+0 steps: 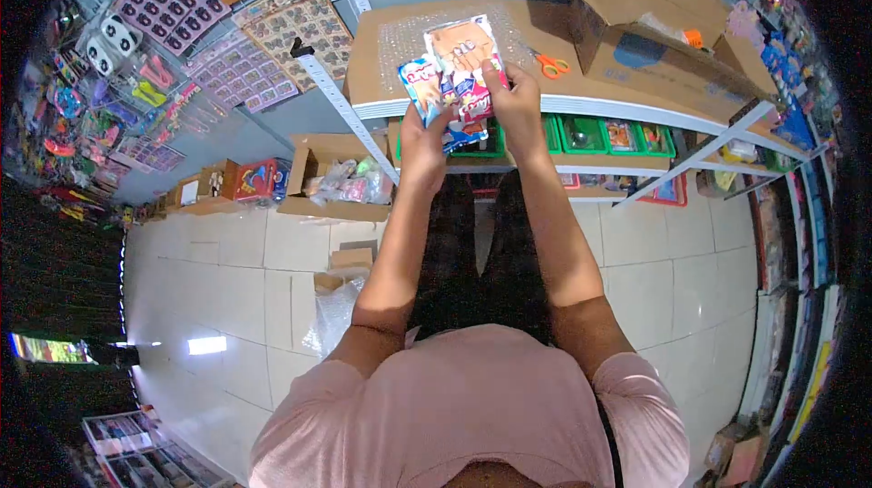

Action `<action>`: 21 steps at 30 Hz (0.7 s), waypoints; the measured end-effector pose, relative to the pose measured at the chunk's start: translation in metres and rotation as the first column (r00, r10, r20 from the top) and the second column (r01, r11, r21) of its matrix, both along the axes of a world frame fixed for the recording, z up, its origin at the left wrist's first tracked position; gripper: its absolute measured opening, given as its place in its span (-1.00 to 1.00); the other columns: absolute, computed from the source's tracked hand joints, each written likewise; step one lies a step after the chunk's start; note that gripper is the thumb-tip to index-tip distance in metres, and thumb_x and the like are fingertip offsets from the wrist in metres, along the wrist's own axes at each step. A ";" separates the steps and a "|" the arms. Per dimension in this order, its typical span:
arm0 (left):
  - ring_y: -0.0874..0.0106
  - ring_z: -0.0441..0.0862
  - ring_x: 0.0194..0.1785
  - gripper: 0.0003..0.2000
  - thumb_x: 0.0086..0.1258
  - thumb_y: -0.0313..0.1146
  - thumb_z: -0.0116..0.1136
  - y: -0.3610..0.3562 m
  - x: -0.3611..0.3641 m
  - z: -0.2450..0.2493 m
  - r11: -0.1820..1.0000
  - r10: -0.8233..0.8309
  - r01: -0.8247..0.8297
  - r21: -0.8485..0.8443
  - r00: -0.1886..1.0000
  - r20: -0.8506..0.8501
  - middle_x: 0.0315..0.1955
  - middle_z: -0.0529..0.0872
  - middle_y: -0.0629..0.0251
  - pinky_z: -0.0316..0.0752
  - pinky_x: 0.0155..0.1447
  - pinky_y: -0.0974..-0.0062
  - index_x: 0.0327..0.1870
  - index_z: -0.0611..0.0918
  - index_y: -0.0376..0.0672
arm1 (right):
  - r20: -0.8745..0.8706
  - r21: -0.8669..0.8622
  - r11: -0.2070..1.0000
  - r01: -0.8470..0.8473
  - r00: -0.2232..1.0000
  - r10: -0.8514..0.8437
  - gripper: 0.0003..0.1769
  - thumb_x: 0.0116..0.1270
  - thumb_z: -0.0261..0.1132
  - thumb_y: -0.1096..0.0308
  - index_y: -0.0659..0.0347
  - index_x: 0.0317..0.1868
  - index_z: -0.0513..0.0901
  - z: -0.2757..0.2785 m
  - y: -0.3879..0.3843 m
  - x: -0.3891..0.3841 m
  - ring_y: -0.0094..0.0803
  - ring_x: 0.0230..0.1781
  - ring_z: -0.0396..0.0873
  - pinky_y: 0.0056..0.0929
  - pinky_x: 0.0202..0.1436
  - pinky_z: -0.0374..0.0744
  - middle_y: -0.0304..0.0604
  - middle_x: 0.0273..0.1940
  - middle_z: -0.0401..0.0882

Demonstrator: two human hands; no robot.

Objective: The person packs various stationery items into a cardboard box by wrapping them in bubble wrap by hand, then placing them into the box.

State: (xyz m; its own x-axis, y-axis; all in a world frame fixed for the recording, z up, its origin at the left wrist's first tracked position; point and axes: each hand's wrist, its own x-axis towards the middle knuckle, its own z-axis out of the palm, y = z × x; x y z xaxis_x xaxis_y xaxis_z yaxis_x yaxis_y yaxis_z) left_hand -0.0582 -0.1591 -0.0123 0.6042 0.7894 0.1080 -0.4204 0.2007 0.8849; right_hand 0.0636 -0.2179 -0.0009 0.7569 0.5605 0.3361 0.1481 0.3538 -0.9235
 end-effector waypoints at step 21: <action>0.44 0.56 -0.01 -0.64 0.47 -0.20 0.00 0.023 -0.019 -0.004 0.998 0.058 -0.058 0.004 0.990 -0.125 -0.04 0.60 0.18 0.47 0.05 0.43 0.08 0.47 -0.33 | 0.391 -0.187 0.982 0.008 0.918 0.067 -0.67 0.28 0.27 0.20 0.36 -0.18 0.58 -0.013 0.012 -0.034 -0.18 -0.34 0.63 -0.31 -0.22 0.54 0.09 -0.34 0.64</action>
State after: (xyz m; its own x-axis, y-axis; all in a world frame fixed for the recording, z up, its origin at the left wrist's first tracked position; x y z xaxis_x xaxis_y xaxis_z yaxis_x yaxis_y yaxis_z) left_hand -0.0769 -0.1357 -0.0162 0.5664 0.8234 0.0346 -0.3174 0.1791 0.9312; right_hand 0.0296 -0.2058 -0.0138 0.5661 0.6603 0.4935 0.5047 0.1957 -0.8408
